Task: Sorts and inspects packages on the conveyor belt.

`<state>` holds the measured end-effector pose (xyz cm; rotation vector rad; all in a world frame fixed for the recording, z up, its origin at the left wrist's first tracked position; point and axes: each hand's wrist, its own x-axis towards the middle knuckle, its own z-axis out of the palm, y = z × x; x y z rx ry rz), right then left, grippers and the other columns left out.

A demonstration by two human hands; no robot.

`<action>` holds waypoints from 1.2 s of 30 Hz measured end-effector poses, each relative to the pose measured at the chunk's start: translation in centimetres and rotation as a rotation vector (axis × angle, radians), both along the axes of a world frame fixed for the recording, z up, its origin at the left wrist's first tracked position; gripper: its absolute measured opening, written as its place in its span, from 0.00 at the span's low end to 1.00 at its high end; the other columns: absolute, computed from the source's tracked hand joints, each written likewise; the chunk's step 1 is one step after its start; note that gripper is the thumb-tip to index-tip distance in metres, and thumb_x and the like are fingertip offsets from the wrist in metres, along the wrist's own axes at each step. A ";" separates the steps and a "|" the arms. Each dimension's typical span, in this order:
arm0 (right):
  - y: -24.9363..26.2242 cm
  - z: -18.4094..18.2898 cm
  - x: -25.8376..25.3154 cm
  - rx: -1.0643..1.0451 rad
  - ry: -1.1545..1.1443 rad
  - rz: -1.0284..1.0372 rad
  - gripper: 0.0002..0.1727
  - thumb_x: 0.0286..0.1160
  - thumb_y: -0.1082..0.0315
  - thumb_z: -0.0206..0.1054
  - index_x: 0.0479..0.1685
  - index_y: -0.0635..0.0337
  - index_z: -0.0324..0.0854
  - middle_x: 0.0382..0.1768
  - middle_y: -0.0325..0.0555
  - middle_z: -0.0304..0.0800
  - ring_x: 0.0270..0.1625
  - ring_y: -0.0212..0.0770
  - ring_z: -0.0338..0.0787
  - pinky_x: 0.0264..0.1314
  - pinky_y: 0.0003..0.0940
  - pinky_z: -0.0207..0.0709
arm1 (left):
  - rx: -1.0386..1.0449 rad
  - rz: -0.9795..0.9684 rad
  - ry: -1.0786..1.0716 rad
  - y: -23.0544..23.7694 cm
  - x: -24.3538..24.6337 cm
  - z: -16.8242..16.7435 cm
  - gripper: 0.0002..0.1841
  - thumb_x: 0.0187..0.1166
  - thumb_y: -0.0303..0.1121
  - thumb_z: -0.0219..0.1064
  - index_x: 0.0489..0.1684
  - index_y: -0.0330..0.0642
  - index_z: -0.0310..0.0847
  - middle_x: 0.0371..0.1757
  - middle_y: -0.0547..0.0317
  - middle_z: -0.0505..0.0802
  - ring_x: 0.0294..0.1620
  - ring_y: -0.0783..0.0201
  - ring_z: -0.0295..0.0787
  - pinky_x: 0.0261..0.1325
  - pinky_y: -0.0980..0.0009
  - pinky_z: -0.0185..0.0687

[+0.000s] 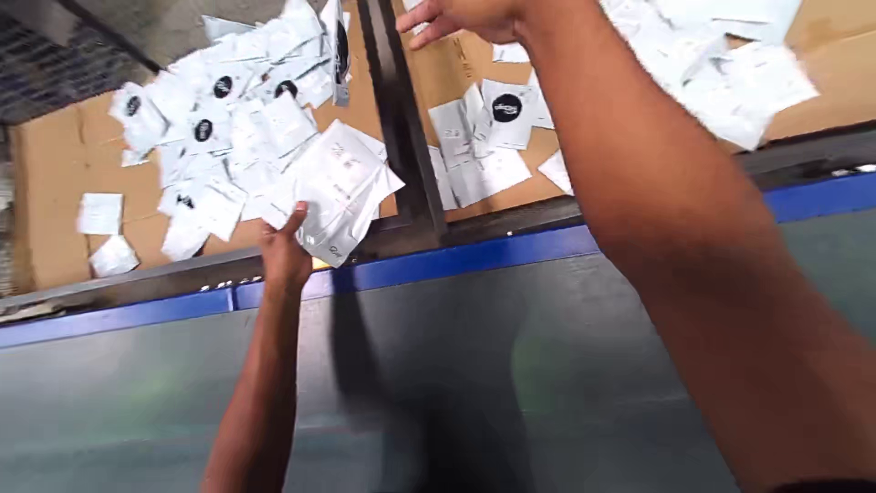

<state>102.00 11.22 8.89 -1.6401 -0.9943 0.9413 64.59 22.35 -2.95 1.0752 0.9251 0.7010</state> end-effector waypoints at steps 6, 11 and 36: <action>-4.9 -4.3 -11.1 -0.051 -0.124 -0.127 0.40 0.78 0.43 0.70 0.81 0.60 0.67 0.70 0.53 0.83 0.63 0.46 0.91 0.62 0.48 0.89 | -0.080 -0.005 -0.116 -1.1 -2.0 2.4 0.27 0.84 0.24 0.65 0.78 0.33 0.58 0.59 0.38 0.89 0.57 0.45 0.92 0.61 0.43 0.90; -9.8 -8.4 -19.7 -0.080 0.191 -0.227 0.39 0.73 0.45 0.76 0.77 0.58 0.72 0.56 0.50 0.93 0.49 0.45 0.96 0.49 0.45 0.93 | -0.084 -0.036 -0.162 -3.0 -3.2 3.8 0.27 0.83 0.23 0.65 0.77 0.32 0.58 0.59 0.38 0.89 0.58 0.45 0.92 0.62 0.43 0.90; -30.7 -9.8 -34.3 -0.044 0.247 -0.387 0.15 0.81 0.62 0.71 0.59 0.61 0.86 0.50 0.43 0.95 0.49 0.35 0.95 0.56 0.35 0.91 | -0.087 -0.353 0.113 -5.4 -8.6 2.1 0.24 0.92 0.41 0.54 0.83 0.43 0.62 0.69 0.55 0.88 0.64 0.55 0.90 0.67 0.51 0.87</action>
